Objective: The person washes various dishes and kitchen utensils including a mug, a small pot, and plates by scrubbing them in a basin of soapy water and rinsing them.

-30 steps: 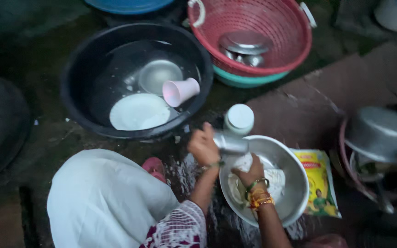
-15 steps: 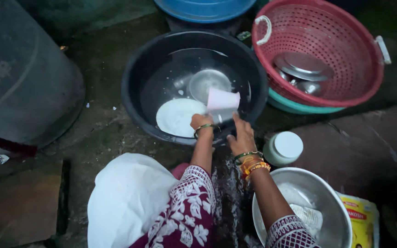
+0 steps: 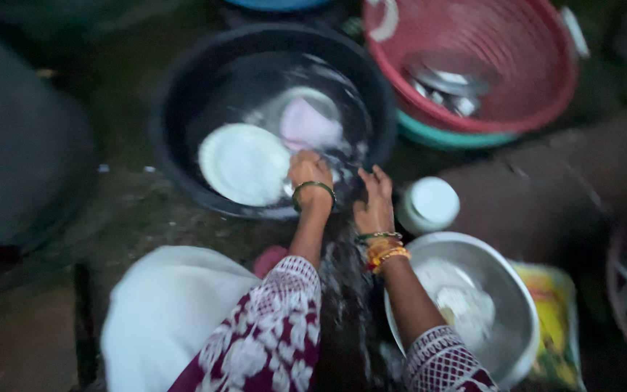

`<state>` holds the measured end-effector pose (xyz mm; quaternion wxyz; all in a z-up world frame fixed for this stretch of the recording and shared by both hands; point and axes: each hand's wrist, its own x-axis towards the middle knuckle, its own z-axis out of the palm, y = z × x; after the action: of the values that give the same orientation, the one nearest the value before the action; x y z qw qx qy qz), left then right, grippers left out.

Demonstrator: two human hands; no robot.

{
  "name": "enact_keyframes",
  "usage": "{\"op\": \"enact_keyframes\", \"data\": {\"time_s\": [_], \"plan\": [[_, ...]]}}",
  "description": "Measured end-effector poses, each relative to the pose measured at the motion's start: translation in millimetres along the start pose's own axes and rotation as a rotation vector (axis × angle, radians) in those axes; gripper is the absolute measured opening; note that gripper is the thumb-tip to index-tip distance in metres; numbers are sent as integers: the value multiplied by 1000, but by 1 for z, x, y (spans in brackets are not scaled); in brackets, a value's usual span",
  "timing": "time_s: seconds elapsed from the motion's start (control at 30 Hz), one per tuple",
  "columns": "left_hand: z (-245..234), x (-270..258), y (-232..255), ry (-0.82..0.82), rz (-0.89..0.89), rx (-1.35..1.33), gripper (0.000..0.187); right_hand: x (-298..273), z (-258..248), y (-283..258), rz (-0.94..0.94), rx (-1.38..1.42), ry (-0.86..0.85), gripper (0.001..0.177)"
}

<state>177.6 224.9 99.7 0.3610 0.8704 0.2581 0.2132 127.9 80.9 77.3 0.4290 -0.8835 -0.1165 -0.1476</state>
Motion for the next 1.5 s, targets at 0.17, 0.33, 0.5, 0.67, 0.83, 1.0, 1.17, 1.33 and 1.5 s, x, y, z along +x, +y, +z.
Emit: {"op": "enact_keyframes", "data": {"time_s": [0.17,0.33,0.5,0.67,0.83,1.0,1.17,1.33,1.5], "plan": [[19,-128,45,-173,387,-646,5,-108,-62,53,353,14,328,39],[61,-264,22,-719,497,-420,24,-223,-141,146,601,-528,165,56],[109,-322,-17,-1096,537,275,45,-267,-151,201,817,-751,-287,109],[147,-338,-43,-1118,642,590,43,-311,-118,230,440,-355,-39,97],[138,-310,-25,-1265,614,721,24,-299,-103,172,656,-404,-186,63],[88,-264,-10,-1183,462,648,25,-282,-111,175,538,-564,-323,57],[97,-277,-49,-1296,261,614,24,-281,-121,190,617,-792,-245,93],[152,-307,-97,-1369,248,535,27,-263,-118,198,429,-806,-795,47],[173,-312,-122,-1472,250,527,26,-262,-101,196,495,-368,163,50]]}}
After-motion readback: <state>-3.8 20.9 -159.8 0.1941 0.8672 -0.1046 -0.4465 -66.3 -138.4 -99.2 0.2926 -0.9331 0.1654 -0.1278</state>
